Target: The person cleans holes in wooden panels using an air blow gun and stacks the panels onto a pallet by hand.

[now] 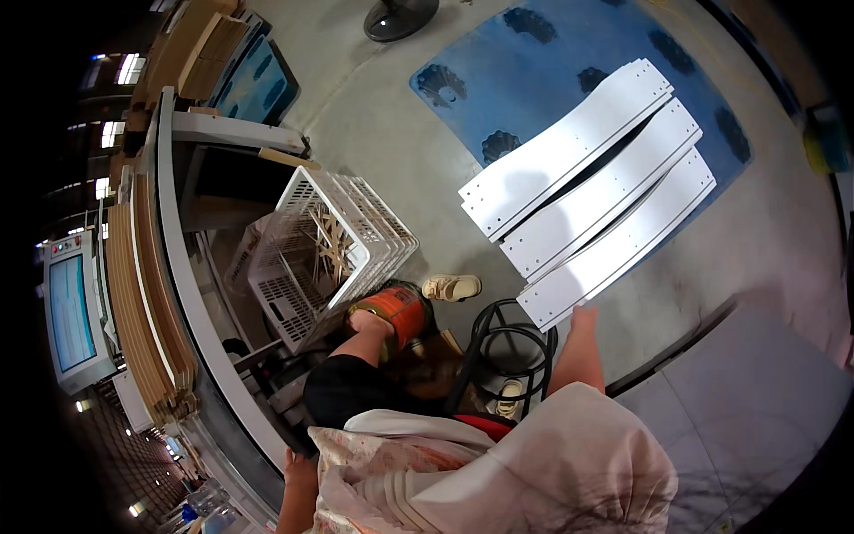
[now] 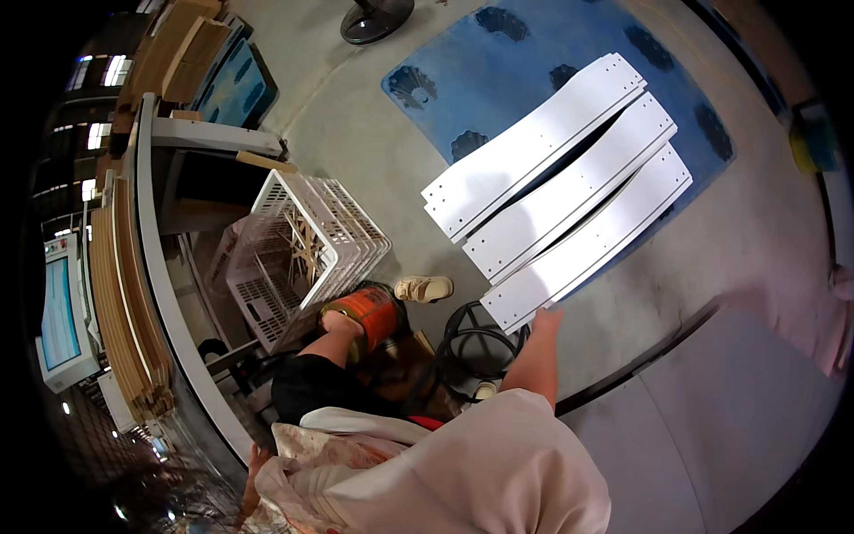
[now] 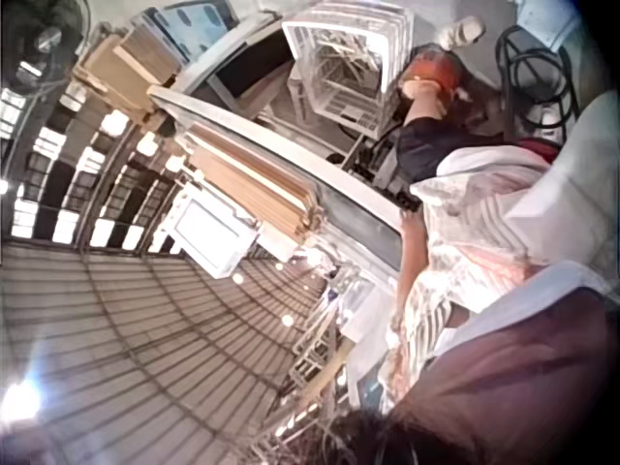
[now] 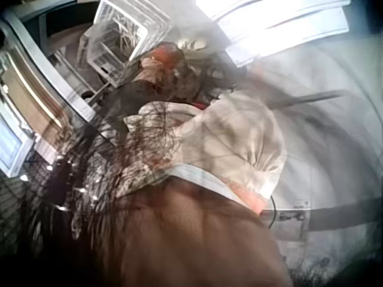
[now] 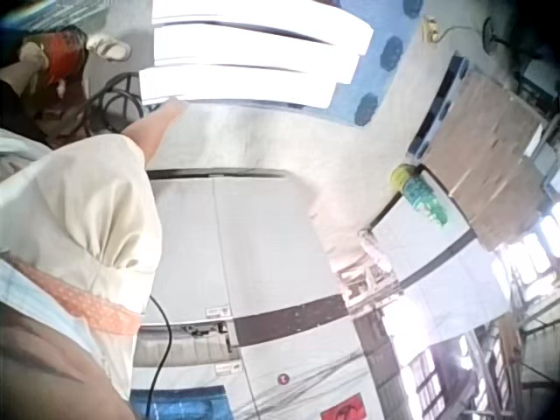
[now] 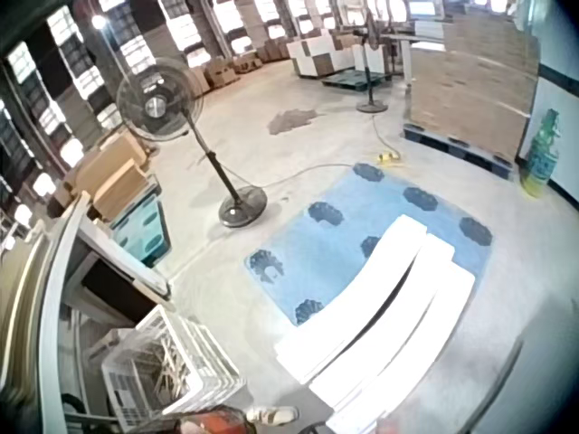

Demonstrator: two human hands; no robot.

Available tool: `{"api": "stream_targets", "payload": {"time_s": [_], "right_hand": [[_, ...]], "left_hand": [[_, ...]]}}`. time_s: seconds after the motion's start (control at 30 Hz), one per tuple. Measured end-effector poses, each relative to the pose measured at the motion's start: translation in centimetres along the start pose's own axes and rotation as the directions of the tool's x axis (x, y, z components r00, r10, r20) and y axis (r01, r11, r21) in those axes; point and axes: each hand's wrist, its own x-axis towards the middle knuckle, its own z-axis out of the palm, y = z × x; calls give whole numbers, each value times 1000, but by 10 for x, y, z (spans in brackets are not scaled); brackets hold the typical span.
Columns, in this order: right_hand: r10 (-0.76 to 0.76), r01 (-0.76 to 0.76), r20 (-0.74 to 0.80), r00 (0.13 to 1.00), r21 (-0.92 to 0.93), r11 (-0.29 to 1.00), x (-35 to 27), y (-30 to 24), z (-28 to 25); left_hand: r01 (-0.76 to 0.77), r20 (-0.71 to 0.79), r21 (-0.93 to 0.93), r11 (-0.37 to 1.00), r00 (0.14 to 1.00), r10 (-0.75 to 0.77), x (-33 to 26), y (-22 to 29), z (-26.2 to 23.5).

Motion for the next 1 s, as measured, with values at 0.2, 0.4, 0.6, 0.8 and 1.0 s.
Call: {"api": "stream_targets", "payload": {"time_s": [0.2,0.4,0.6,0.8,1.0], "right_hand": [[-27,25,21,999,108,994,53,27,-4],[141,-272,421,896,270,924,-29,-67,-32],[41,-128,263,964,322,938,-38,-76,9],[-195,188,-47,980,-129,974,-68,0,40],[-227,733,753,618,-447,513,-221,19,69]], "left_hand": [[14,-364,382,924,921,137,-3,-4,26],[-48,55,106,993,998,43,19,-7,22],[-37,154,62,997,988,27,23,-16,60],[-41,241,7,999,970,38,-14,9,-39],[-114,197,68,991,975,98,-15,9,-42]]}}
